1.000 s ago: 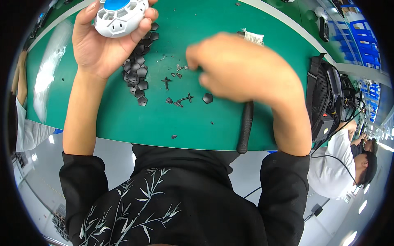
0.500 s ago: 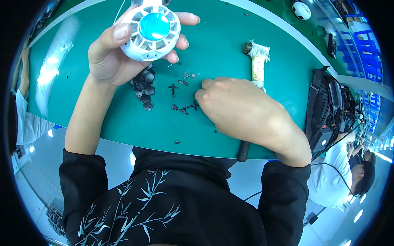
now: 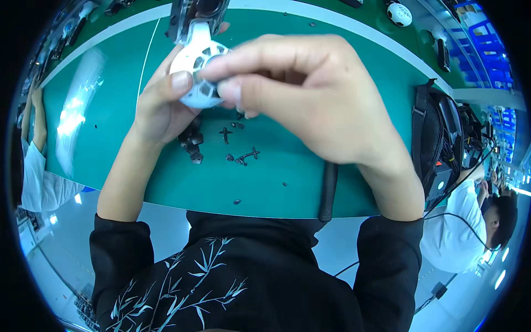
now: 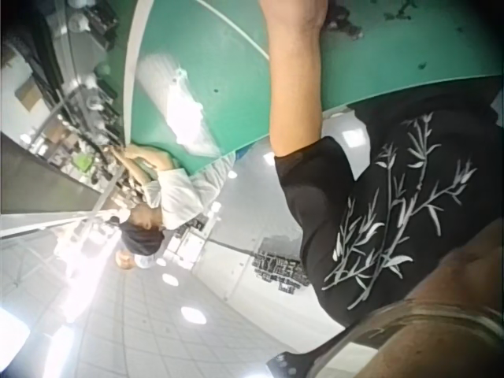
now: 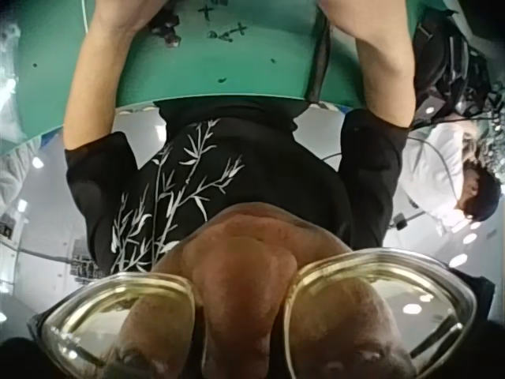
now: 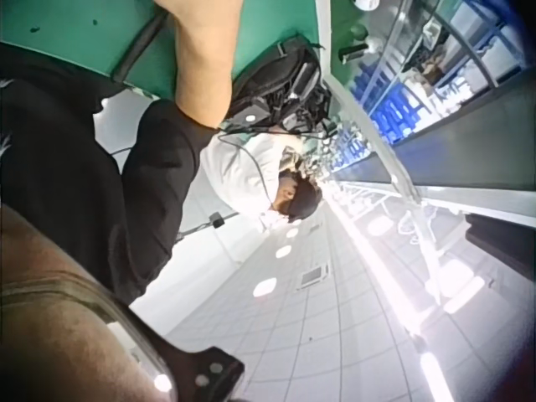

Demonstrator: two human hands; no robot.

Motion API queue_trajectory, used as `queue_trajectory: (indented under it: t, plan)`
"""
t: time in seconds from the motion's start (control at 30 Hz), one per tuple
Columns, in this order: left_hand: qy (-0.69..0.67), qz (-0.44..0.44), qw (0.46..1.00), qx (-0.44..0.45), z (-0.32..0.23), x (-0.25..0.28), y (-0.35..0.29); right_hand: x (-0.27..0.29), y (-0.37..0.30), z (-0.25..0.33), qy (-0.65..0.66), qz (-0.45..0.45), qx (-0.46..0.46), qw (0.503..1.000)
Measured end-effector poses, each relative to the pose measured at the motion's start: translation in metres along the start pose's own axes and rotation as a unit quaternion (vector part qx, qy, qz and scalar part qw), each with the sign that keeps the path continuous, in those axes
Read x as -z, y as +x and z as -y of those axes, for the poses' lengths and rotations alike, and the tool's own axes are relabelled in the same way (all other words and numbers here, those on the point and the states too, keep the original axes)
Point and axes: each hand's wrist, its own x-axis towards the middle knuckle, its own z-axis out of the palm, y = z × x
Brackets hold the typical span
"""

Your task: Assembling small components into a handheld electronic device housing on a production line.

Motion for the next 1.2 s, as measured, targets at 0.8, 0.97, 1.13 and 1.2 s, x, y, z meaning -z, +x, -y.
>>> queue_trajectory:
  t: [0.8, 0.97, 1.13, 1.2]
  plan:
    - [0.118, -0.052, 0.991, -0.038, 0.001, -0.008, -0.005, -0.030, 0.007, -0.030, 0.226, -0.123, -0.073, 0.964]
    - [-0.131, 0.046, 0.989, -0.053, -0.007, 0.009, 0.004, -0.031, 0.007, -0.050, 0.220, -0.073, -0.072, 0.970]
    - [-0.021, -0.075, 0.990, -0.120, -0.012, 0.009, 0.008, -0.059, 0.004, -0.067, -0.172, -0.009, -0.055, 0.983]
    - [0.004, -0.089, 0.990, -0.110, -0.012, 0.006, 0.008, -0.069, 0.001, -0.074, -0.268, 0.015, 0.056, 0.962]
